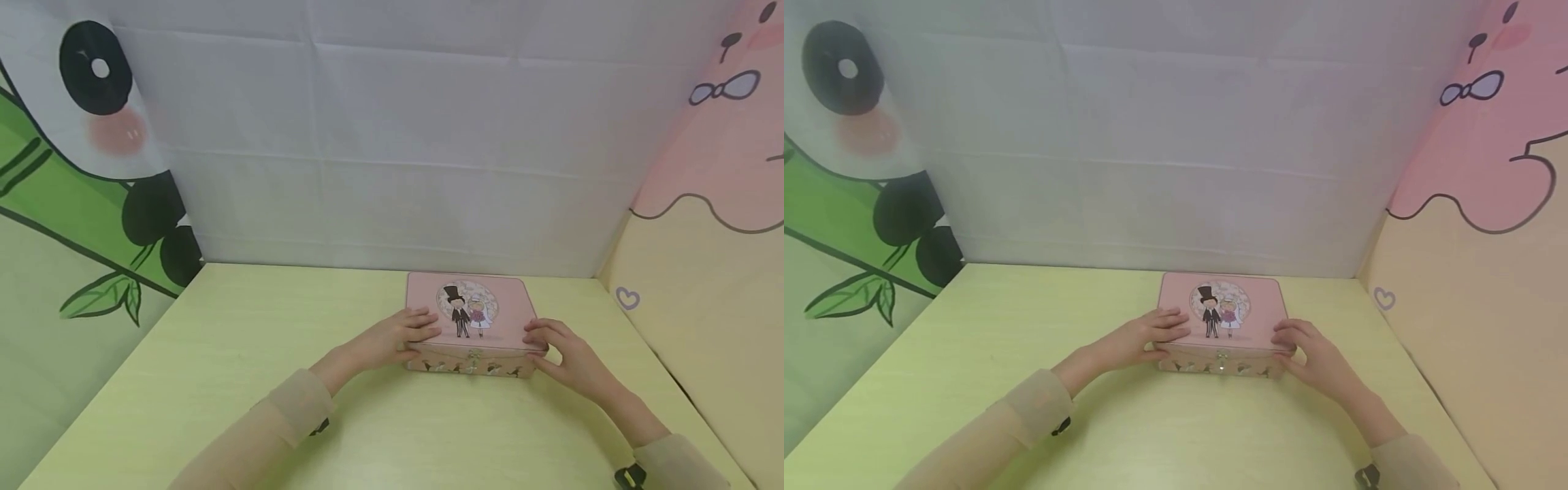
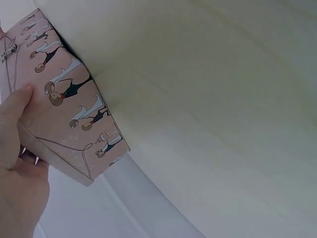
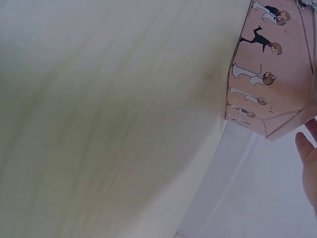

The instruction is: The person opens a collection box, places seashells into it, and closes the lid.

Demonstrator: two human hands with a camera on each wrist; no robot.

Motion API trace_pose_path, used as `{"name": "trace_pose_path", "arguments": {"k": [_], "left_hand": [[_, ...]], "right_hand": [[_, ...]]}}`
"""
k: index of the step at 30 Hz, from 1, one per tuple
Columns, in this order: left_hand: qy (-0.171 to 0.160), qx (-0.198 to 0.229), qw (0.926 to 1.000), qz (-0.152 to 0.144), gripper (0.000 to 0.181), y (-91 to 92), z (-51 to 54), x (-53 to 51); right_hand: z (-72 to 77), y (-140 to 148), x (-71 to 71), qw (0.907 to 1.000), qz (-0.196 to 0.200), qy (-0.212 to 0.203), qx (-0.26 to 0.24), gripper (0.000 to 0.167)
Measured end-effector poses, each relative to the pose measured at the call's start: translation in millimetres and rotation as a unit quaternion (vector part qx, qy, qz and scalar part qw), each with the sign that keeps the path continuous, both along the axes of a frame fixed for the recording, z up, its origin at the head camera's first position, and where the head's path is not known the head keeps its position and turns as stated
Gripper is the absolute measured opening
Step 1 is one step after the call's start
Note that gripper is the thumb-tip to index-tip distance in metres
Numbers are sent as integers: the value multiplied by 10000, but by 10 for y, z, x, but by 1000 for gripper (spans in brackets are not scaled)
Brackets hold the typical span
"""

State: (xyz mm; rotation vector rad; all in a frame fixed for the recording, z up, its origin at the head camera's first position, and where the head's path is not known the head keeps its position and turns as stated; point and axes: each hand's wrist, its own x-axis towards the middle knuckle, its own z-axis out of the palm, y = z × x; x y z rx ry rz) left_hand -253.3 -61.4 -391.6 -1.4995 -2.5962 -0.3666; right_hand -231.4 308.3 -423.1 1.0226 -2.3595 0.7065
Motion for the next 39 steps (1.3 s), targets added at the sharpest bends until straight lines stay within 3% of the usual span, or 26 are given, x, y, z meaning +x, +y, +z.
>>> {"name": "trace_pose_path", "arguments": {"k": [13,21,39], "left_hand": [[102,-50,9999,48,58,-4,-23,-26],[12,-3,9999,121,57,11,-50,-42],[62,24,9999,137,56,29,-55,-36]], "right_hand": [[80,-440,59,9977,-409,-285,467,47],[77,-718,8,9954,-310,211,879,62],[35,-802,-26,9906,-652,342,1149,58]]}}
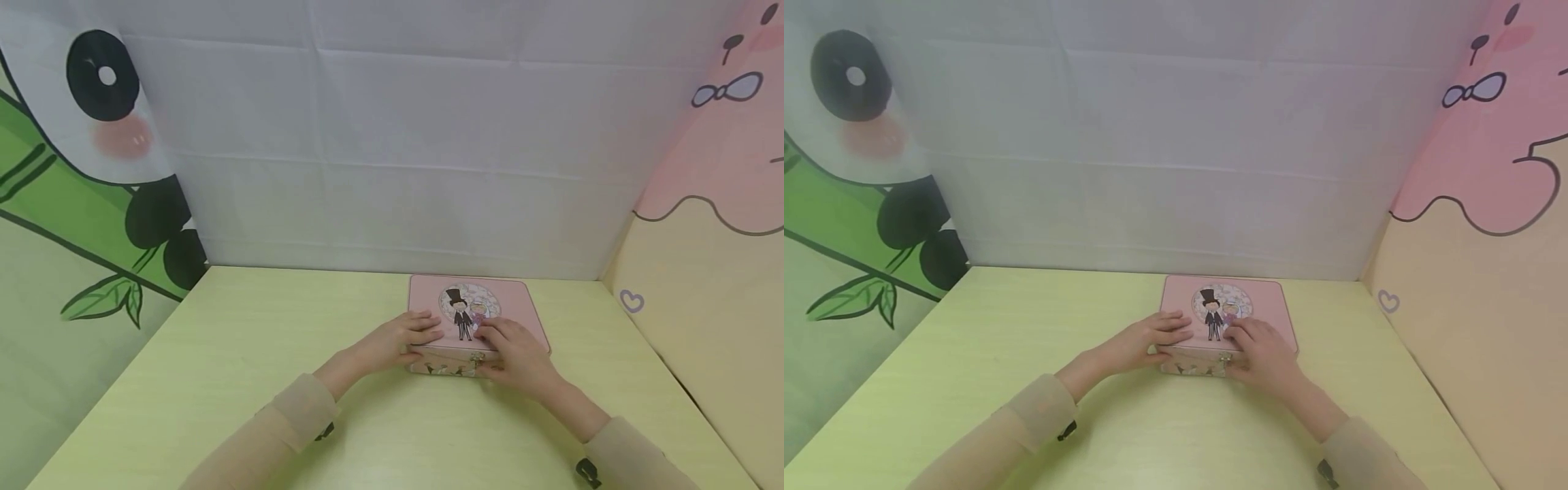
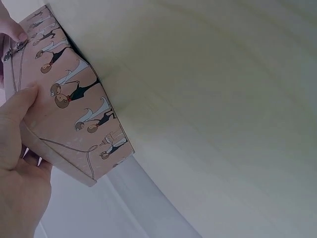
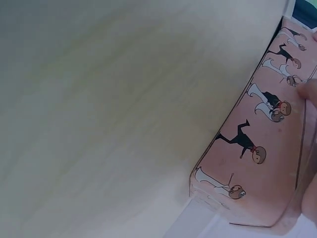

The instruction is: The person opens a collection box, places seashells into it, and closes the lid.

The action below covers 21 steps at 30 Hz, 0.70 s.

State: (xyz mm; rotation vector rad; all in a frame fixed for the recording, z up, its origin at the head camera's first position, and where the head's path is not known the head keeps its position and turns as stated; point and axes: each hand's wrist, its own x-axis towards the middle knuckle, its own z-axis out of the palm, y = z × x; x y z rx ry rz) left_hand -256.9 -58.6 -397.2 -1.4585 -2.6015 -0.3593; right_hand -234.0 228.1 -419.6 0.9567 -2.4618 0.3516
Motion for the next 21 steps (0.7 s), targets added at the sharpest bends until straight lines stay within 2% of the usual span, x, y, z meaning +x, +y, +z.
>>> {"name": "trace_pose_path", "arguments": {"k": [3,6,13,17,21], "left_hand": [[-12,-25,10000,7,56,4,-3,-7],[-174,-72,9998,65,57,2,5,-14],[-601,-158,9973,390,59,-40,65,-32],[-601,-3,9954,746,61,-113,191,20],[-364,213,9944,968,61,-239,344,126]], "right_hand": [[-5,-2,-8,9999,-6,98,44,57],[9,-4,-19,9999,21,82,71,56],[123,9,-16,9993,183,-324,20,56],[200,42,1,9985,330,-447,-8,54],[282,130,23,9979,404,-500,-35,56]]}}
